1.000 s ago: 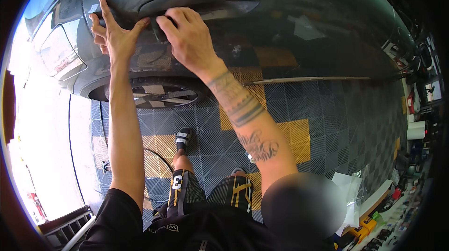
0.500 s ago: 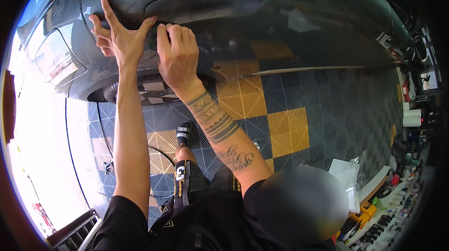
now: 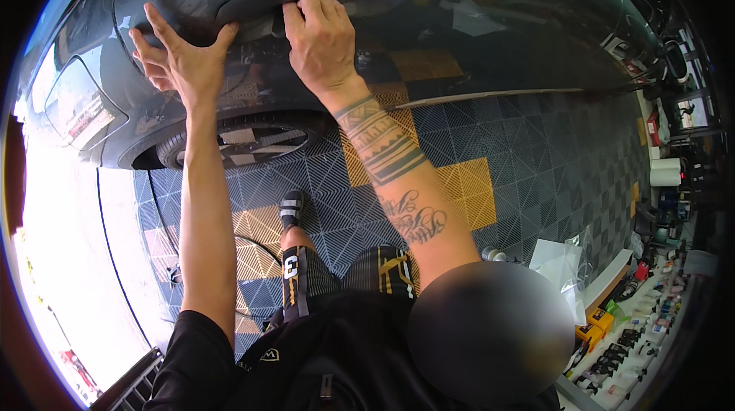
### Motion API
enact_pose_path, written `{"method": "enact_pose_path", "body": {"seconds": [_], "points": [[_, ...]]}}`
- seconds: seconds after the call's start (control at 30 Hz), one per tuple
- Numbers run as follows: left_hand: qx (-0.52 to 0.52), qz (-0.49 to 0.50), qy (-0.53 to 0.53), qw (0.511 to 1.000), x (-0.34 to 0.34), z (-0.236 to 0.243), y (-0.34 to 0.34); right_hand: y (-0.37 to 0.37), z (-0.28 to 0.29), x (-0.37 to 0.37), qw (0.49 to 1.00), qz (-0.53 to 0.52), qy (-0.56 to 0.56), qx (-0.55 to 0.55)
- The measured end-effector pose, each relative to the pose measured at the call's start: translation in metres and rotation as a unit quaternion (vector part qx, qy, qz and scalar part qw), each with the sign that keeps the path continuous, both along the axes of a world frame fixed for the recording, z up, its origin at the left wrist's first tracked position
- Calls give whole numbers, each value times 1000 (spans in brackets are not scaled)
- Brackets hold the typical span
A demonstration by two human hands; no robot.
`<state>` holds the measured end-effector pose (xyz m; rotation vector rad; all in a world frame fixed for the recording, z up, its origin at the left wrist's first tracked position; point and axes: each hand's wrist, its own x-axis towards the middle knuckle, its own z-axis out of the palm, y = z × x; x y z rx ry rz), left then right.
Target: The person applies a transparent protective film to the rear bumper of a dark-colored car. They use a small black tool to smooth the film and a yellow squeegee to press it firmly against the surface, working around the contours of the bumper and wheel arch.
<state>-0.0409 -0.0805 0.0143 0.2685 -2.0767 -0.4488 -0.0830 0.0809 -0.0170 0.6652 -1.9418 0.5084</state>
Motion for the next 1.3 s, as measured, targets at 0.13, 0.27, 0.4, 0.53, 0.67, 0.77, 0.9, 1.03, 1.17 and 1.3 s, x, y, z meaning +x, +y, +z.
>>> {"method": "enact_pose_path", "body": {"seconds": [0.13, 0.27, 0.4, 0.53, 0.67, 0.77, 0.9, 1.03, 1.17, 1.3], "points": [[-266, -297, 51, 916, 8, -36, -14, 0, -1, -8, 999, 37, 25, 17], [-371, -348, -86, 856, 11, -26, -20, 2, -8, -14, 998, 41, 35, 20], [-392, -363, -117, 837, 13, -39, -30, 0, -11, -16, 998, 47, 46, 17], [-446, -314, -123, 829, 0, -33, -32, -6, -10, -17, 997, 57, 44, 14], [-495, -271, -181, 806, -3, -26, -38, -6, -7, -13, 998, 54, 35, 14], [-509, -247, -208, 798, -5, -21, -45, -5, -7, -12, 997, 55, 38, 31], [-505, -253, -214, 797, -9, -19, -49, 2, -5, -16, 994, 73, 51, 66], [-511, -223, -236, 796, -5, -16, -48, 17, -10, 4, 994, 88, 55, 18], [-484, -234, -233, 810, -6, -19, -33, -4, -27, 29, 998, 58, 10, -2], [-476, -239, -231, 814, -4, -19, -28, 0, -20, 7, 1000, 23, -15, -10]]}}
